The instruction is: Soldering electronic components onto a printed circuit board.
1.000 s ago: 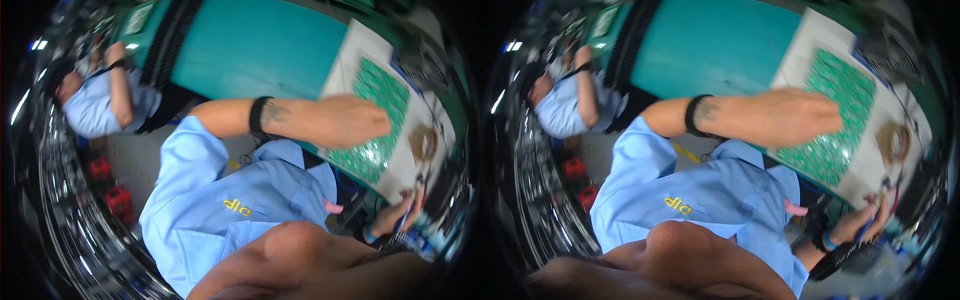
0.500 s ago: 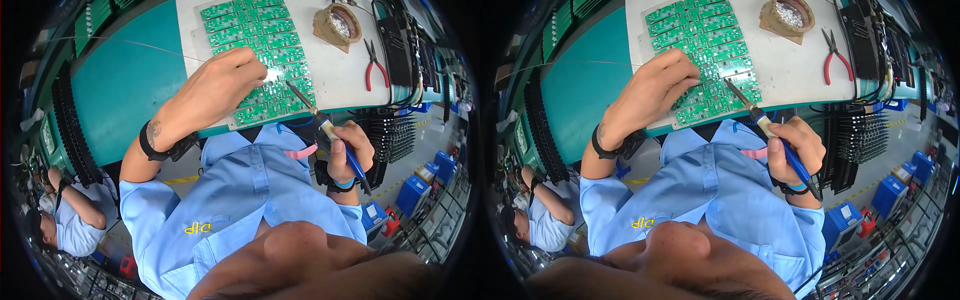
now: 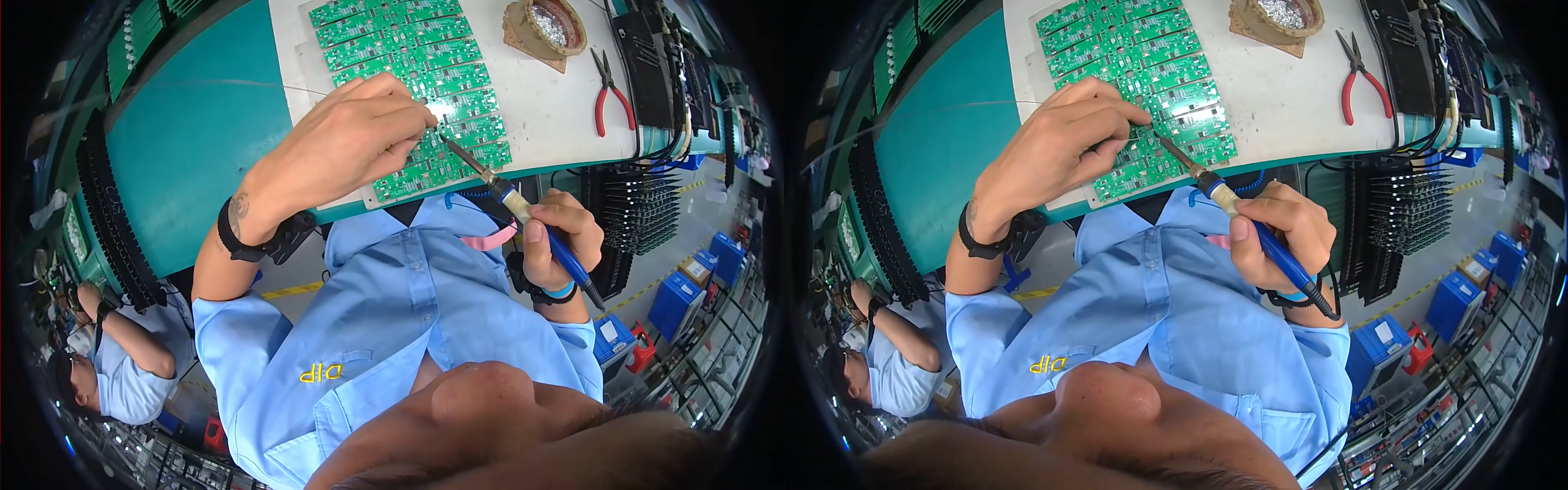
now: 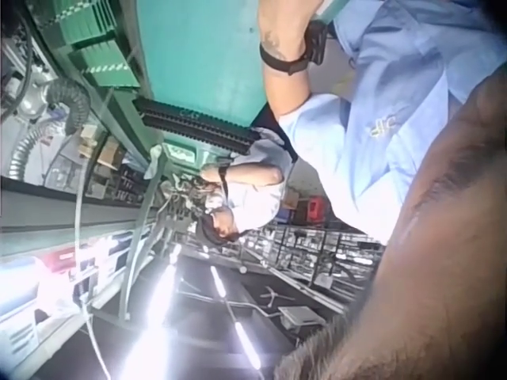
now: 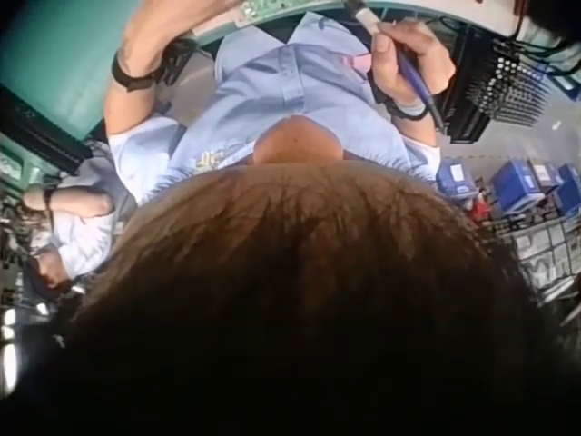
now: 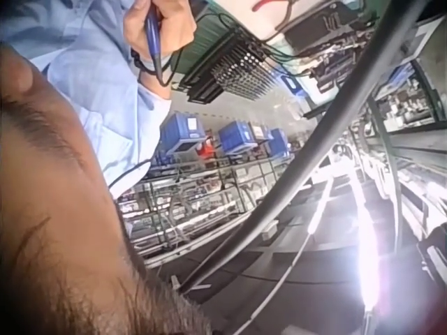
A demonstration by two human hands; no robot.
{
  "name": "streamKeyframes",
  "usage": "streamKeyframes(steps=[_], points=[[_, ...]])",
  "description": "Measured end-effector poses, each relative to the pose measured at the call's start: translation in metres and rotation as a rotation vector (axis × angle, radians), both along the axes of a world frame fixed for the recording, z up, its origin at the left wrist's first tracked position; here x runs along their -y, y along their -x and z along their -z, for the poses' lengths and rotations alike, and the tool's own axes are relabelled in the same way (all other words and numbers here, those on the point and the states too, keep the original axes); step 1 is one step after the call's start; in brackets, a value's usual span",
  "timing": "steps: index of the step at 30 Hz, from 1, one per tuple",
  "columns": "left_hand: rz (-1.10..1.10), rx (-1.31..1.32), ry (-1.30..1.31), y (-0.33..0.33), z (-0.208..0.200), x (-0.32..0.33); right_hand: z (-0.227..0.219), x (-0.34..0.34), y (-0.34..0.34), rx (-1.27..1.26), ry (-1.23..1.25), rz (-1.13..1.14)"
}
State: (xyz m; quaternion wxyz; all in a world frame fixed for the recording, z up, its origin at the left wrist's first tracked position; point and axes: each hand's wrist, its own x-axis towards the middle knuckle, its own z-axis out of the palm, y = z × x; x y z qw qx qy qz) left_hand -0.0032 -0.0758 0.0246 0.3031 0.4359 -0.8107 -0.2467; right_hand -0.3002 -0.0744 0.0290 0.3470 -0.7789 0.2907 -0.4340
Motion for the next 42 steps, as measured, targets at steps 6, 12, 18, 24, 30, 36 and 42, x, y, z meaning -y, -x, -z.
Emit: streamKeyframes(steps=[6,12,18,24,30,36,42], points=[[0.003,0.018,0.002,-0.0007,0.0008,0.0004,0.0049,0.0023,-0.0037,0.011,0.027,-0.027],[0.001,0.043,-0.005,-0.0016,-0.0004,-0.0005,0.0044,0.0034,-0.0056,-0.004,0.031,-0.035],[-0.002,0.059,0.004,-0.0015,-0.0006,-0.0014,0.0047,0.0035,-0.0066,-0.025,0.046,-0.045],[-0.001,0.068,0.013,-0.0008,0.0005,-0.0022,0.0052,0.0036,-0.0056,-0.039,0.068,-0.053],[0.002,0.077,0.03,0.0006,0.0003,-0.0027,0.0068,0.0018,-0.0052,-0.039,0.062,-0.048],[0.001,0.075,0.035,0.0019,0.0009,-0.0024,0.0062,0.0024,-0.0063,-0.045,0.069,-0.052],[-0.001,0.058,0.045,0.0024,0.0039,-0.0014,0.0081,0.0051,-0.0081,-0.025,0.088,-0.051]])
